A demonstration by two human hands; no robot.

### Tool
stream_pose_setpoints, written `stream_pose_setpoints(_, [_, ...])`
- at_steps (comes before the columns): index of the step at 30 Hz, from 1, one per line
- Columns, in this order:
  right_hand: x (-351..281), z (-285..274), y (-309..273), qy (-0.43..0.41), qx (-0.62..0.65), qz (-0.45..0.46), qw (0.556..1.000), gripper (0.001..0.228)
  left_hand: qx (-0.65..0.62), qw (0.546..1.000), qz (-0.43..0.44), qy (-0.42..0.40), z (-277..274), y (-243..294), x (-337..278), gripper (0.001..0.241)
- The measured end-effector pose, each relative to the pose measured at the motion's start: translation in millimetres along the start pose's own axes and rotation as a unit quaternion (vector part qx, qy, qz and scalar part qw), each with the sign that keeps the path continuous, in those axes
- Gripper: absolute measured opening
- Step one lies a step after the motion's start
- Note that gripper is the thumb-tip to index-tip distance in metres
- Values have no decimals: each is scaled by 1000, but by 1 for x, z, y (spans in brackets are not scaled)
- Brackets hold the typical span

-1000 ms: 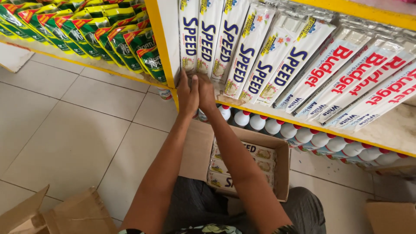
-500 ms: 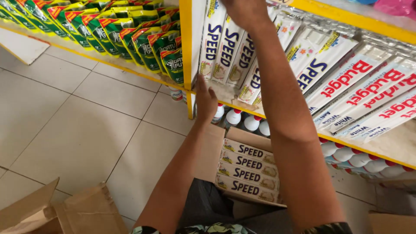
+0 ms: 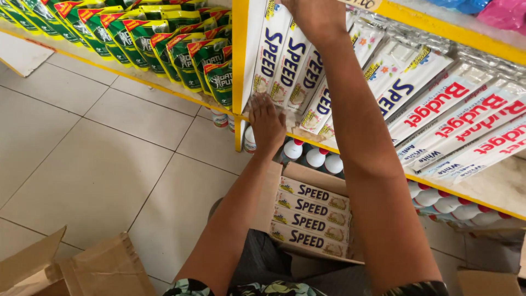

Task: Restocking and organizing detergent packages on shelves from a cardboard box.

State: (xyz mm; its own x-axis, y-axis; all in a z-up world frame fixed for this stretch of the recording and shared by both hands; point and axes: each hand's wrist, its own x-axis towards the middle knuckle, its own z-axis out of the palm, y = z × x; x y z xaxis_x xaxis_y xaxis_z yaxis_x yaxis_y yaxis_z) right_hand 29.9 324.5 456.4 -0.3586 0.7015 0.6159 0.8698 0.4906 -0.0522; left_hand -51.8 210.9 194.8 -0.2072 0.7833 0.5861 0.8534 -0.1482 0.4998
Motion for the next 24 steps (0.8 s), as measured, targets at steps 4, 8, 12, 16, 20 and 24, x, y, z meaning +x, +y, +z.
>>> stream_pose_setpoints(4, [-85, -17, -26, 124, -49, -116, 984, 26, 19, 1000, 13, -14, 3, -4, -1, 75])
stream_pose_setpoints(8, [-259, 57, -23, 134, 77, -118, 981, 27, -4, 999, 17, -36, -8, -6, -16, 71])
stream_pose_setpoints(12, [-449, 113, -8, -48, 207, 45, 976, 7, -32, 997, 66, -37, -29, 10, -85, 64])
stream_pose_setpoints(16, [-559, 127, 20, -210, 145, 230, 939, 28, -97, 956, 164, -223, 11, 1, -196, 55])
stream_pose_setpoints(20, [-607, 151, 58, -334, -11, 285, 899, 69, 138, 877, 304, -346, 72, -34, -302, 54])
stream_pose_setpoints(24, [-652, 177, 89, -404, 34, 363, 839, 99, 110, 869, 160, -454, 72, -45, -312, 94])
